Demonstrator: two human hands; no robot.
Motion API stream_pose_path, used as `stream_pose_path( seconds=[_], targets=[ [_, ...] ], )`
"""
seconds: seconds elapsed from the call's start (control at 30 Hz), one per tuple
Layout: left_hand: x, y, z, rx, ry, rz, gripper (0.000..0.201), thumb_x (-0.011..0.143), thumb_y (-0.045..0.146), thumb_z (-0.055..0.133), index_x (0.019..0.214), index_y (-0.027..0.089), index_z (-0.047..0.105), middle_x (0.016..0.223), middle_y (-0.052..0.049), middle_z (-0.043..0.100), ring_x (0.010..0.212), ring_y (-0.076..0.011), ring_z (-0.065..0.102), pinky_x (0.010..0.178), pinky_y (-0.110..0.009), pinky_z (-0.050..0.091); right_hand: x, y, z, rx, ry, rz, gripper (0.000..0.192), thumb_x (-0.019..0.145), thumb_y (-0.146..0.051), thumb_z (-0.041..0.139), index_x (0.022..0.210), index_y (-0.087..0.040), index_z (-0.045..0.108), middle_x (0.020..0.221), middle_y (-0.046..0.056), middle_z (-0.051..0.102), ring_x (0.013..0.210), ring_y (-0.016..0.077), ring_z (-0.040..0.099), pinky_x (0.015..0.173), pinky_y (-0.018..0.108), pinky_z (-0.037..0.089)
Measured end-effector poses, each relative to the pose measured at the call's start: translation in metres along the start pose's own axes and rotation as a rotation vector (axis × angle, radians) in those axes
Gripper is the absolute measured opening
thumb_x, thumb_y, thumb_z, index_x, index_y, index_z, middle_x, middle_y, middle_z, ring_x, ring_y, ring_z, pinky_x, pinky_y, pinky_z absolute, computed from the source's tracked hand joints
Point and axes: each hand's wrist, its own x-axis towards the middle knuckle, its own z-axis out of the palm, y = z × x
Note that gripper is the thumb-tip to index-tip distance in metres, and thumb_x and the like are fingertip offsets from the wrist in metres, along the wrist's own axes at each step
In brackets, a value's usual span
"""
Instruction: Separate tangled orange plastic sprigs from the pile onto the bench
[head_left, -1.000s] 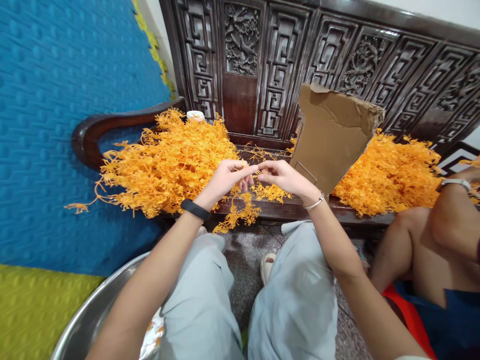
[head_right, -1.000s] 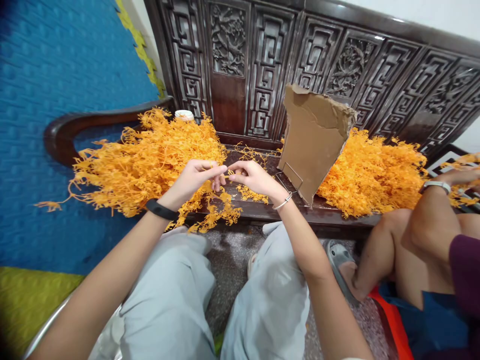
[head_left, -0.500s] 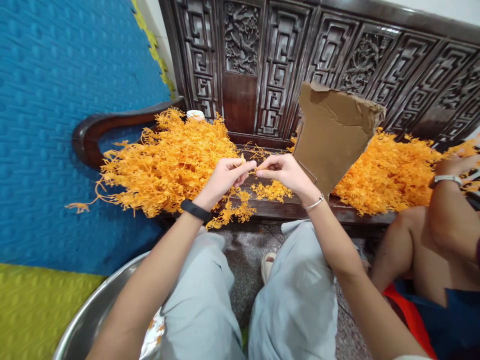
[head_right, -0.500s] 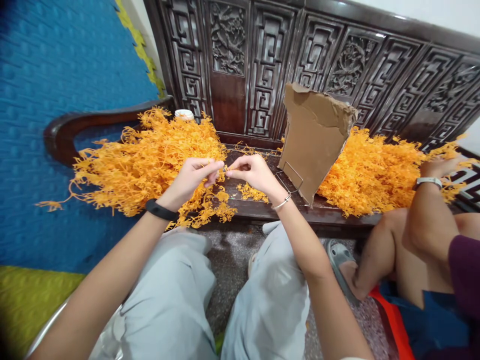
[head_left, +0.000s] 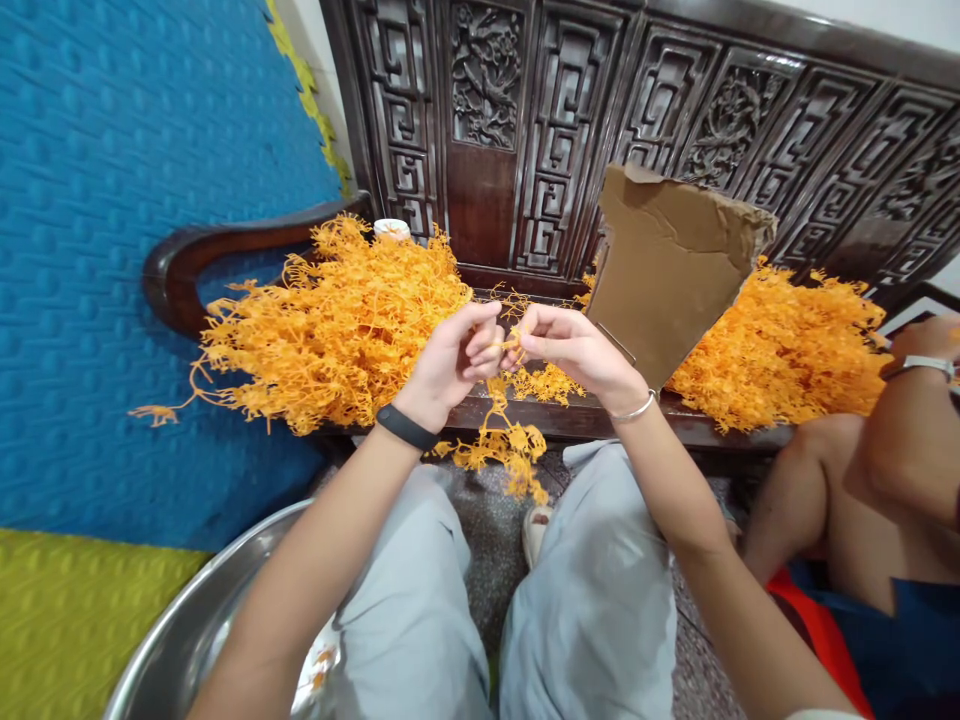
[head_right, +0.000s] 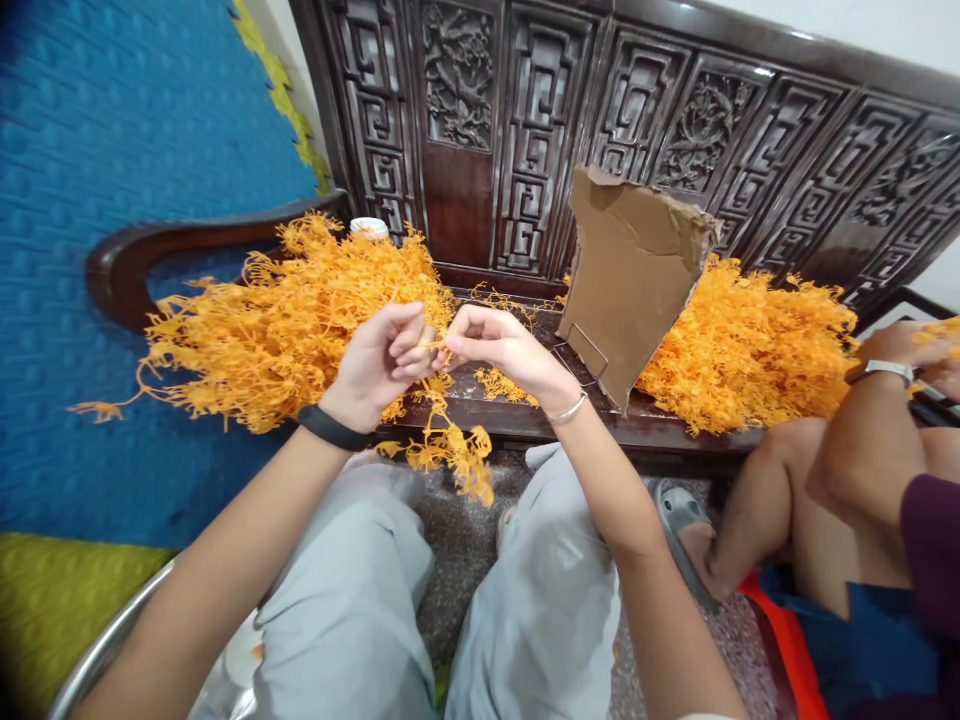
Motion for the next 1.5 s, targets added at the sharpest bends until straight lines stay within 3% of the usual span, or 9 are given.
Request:
stream_pose_path(
  seconds=[0.17, 0.33, 0.4, 0.63, 0.9, 1.13, 1.23, 1.33, 1.5],
  targets=[
    [-0.004, 0.002, -0.003, -0.081, -0.013, -0.016, 0.055, 0.083, 0.031, 0.044, 0.037, 0.016, 0.017, 0.033, 0.005, 0.018, 0.026, -0.0012, 0.019, 0.030, -0.017, 0.016, -0.004, -0.002, 0.000, 0.013, -0.058, -0.048, 0.022, 0.076, -0.033, 0.065, 0.072, -0.016, 0.053, 0.072, 0.002, 0.059, 0.072, 0.0124, 0.059, 0.073, 0.031, 0.049],
    [-0.013, 0.015, -0.027, -0.320, 0.184, 0.317, 0.056, 0.088, 0.039, 0.034, 0.042, 0.016, 0.012, 0.034, 0.006, 0.009, 0.026, -0.0032, 0.012, 0.029, -0.019, 0.017, -0.007, -0.002, -0.026, 0.008, 0.180, -0.180, 0.027, 0.070, -0.036, 0.070, 0.069, -0.019, 0.049, 0.074, 0.001, 0.057, 0.080, 0.0144, 0.059, 0.080, 0.033, 0.048],
    [-0.015, 0.018, -0.035, -0.374, 0.185, 0.353, 0.056, 0.090, 0.038, 0.031, 0.043, 0.016, 0.011, 0.035, 0.006, 0.008, 0.027, -0.0038, 0.010, 0.029, -0.020, 0.017, -0.007, 0.002, -0.040, 0.007, 0.238, -0.183, 0.027, 0.070, -0.035, 0.070, 0.068, -0.018, 0.050, 0.075, 0.001, 0.058, 0.080, 0.0137, 0.059, 0.081, 0.032, 0.048],
    [-0.013, 0.013, -0.030, -0.387, 0.098, 0.180, 0.054, 0.091, 0.032, 0.028, 0.042, 0.016, 0.011, 0.034, 0.004, 0.015, 0.027, -0.0051, 0.016, 0.031, -0.022, 0.019, -0.001, 0.024, -0.066, 0.006, 0.257, -0.069, 0.023, 0.067, -0.034, 0.073, 0.069, -0.016, 0.058, 0.073, 0.001, 0.062, 0.075, 0.0132, 0.062, 0.078, 0.032, 0.050],
    [-0.009, 0.009, -0.023, -0.330, 0.122, 0.074, 0.057, 0.091, 0.037, 0.033, 0.039, 0.016, 0.018, 0.034, 0.004, 0.021, 0.026, -0.0043, 0.022, 0.032, -0.021, 0.021, 0.007, 0.041, -0.079, -0.010, 0.288, 0.028, 0.023, 0.067, -0.032, 0.072, 0.068, -0.015, 0.057, 0.073, 0.002, 0.064, 0.075, 0.0126, 0.063, 0.072, 0.028, 0.053],
    [-0.007, 0.003, -0.019, -0.244, 0.085, 0.029, 0.057, 0.089, 0.037, 0.038, 0.038, 0.016, 0.022, 0.034, 0.004, 0.024, 0.028, -0.0031, 0.025, 0.033, -0.019, 0.023, 0.020, 0.081, -0.101, -0.412, 0.480, 0.316, 0.010, 0.075, -0.014, 0.062, 0.069, -0.014, 0.054, 0.057, -0.003, 0.057, 0.051, 0.0056, 0.055, 0.053, 0.018, 0.051],
    [-0.007, 0.003, -0.018, -0.218, 0.047, 0.042, 0.055, 0.088, 0.035, 0.038, 0.038, 0.016, 0.025, 0.035, 0.004, 0.025, 0.028, -0.0029, 0.026, 0.034, -0.019, 0.024, 0.022, 0.104, -0.114, -0.501, 0.525, 0.410, 0.015, 0.074, -0.006, 0.060, 0.072, -0.015, 0.049, 0.050, -0.004, 0.055, 0.045, 0.0062, 0.054, 0.051, 0.018, 0.051],
    [-0.007, 0.003, -0.017, -0.198, 0.002, 0.061, 0.052, 0.087, 0.031, 0.037, 0.038, 0.015, 0.029, 0.037, 0.004, 0.026, 0.029, -0.0027, 0.028, 0.035, -0.019, 0.025, 0.020, 0.124, -0.125, -0.558, 0.517, 0.478, 0.021, 0.070, -0.002, 0.062, 0.072, -0.015, 0.047, 0.046, -0.006, 0.054, 0.043, 0.0070, 0.054, 0.049, 0.019, 0.050],
    [-0.006, 0.002, -0.015, -0.164, -0.024, 0.051, 0.047, 0.085, 0.030, 0.041, 0.041, 0.015, 0.033, 0.040, 0.004, 0.029, 0.031, -0.0022, 0.030, 0.036, -0.018, 0.026, 0.016, 0.144, -0.127, -0.664, 0.394, 0.617, 0.019, 0.066, 0.002, 0.064, 0.061, -0.013, 0.053, 0.043, -0.004, 0.054, 0.041, 0.0058, 0.051, 0.049, 0.017, 0.047]
  ],
)
